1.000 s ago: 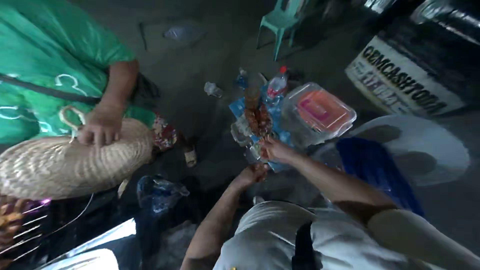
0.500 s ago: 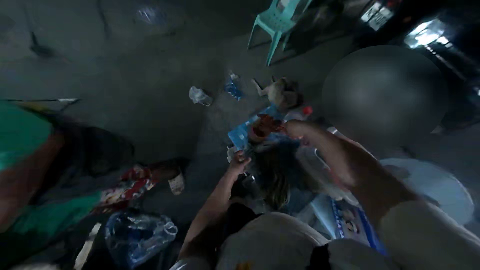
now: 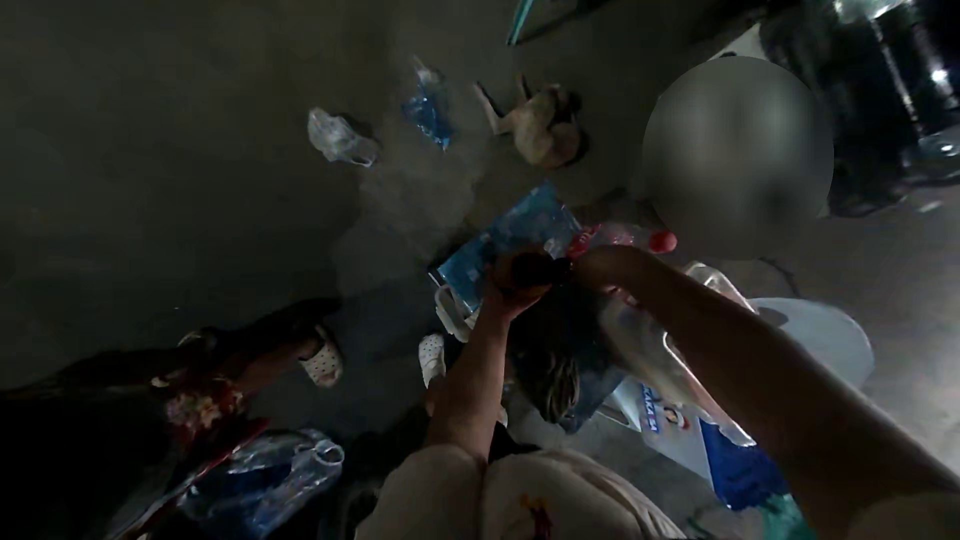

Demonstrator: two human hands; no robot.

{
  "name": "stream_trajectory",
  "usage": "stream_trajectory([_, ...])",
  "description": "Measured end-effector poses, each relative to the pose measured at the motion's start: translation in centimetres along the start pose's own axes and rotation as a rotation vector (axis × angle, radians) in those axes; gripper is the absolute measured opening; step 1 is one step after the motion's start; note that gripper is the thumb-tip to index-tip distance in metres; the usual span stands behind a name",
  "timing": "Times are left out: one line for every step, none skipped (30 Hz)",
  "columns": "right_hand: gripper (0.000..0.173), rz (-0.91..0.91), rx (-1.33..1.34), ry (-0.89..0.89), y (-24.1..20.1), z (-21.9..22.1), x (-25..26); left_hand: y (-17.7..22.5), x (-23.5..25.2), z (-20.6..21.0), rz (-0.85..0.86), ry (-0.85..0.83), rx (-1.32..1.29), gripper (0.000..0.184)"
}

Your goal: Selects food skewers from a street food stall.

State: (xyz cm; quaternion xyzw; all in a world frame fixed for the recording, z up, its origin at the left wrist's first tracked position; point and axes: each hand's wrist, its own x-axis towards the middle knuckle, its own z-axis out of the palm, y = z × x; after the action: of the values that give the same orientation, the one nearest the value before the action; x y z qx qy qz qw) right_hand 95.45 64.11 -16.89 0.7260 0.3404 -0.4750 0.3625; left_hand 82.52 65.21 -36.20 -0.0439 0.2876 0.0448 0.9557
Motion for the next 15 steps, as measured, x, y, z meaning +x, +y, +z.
stream_trajectory([0.025, -0.003, -0.044, -0.003, -1.1, -0.8, -0.5, 0.3, 0.6, 0.5, -0.036, -0.010, -0.059, 0.050])
stream_trajectory([0.025, -0.007, -0.074, -0.005, -2.1, -1.3, -0.7, 0.5, 0.8, 0.9, -0.055, 0.030, -0.089, 0.050])
stream_trajectory([0.025, -0.011, -0.092, 0.010, -2.8, -1.3, -0.5, 0.5, 0.8, 1.4, -0.059, 0.092, -0.104, 0.047])
stream_trajectory([0.025, -0.016, -0.107, 0.021, -3.5, -1.0, -0.1, 0.5, 0.8, 1.8, -0.057, 0.154, -0.107, 0.044])
stream_trajectory([0.025, -0.018, -0.111, 0.034, -4.1, -0.6, 0.3, 0.3, 0.8, 1.9, -0.060, 0.202, -0.112, 0.044])
stream_trajectory([0.027, -0.015, -0.066, 0.058, -4.5, 0.0, 0.7, 0.2, 0.8, 1.9, -0.061, 0.237, -0.107, 0.045])
stream_trajectory([0.034, -0.011, 0.015, 0.081, -4.6, 0.3, 0.8, 0.0, 0.9, 2.0, -0.058, 0.263, -0.099, 0.044])
stream_trajectory([0.046, -0.004, 0.084, 0.099, -4.4, 0.4, 0.9, 0.0, 0.8, 2.2, -0.040, 0.272, -0.071, 0.041])
stream_trajectory([0.049, -0.004, 0.145, 0.136, -3.9, 0.6, 0.7, -0.2, 0.4, 2.3, 0.000, 0.266, -0.016, 0.039])
stream_trajectory([0.047, -0.011, 0.173, 0.187, -3.2, 1.0, 0.5, -0.4, 0.0, 2.4, 0.055, 0.245, 0.078, 0.036])
stream_trajectory([0.041, -0.030, 0.237, 0.269, -2.3, 1.3, -0.1, -0.5, -0.3, 2.6, 0.102, 0.225, 0.152, 0.036])
stream_trajectory([0.034, -0.042, 0.380, 0.391, -1.3, 1.8, -1.0, -0.4, -0.6, 3.0, 0.089, 0.234, 0.110, 0.036])
stream_trajectory([0.036, -0.025, 0.586, 0.530, -0.6, 2.6, -1.7, -0.3, -1.2, 3.7, 0.076, 0.250, 0.067, 0.040])
stream_trajectory([0.042, -0.036, 0.766, 0.662, 0.0, 3.7, -2.0, -0.2, -1.8, 4.3, 0.085, 0.251, 0.056, 0.043])
stream_trajectory([0.049, -0.053, 0.945, 0.776, 0.0, 5.0, -2.0, -0.2, -2.5, 5.0, 0.114, 0.247, 0.063, 0.048])
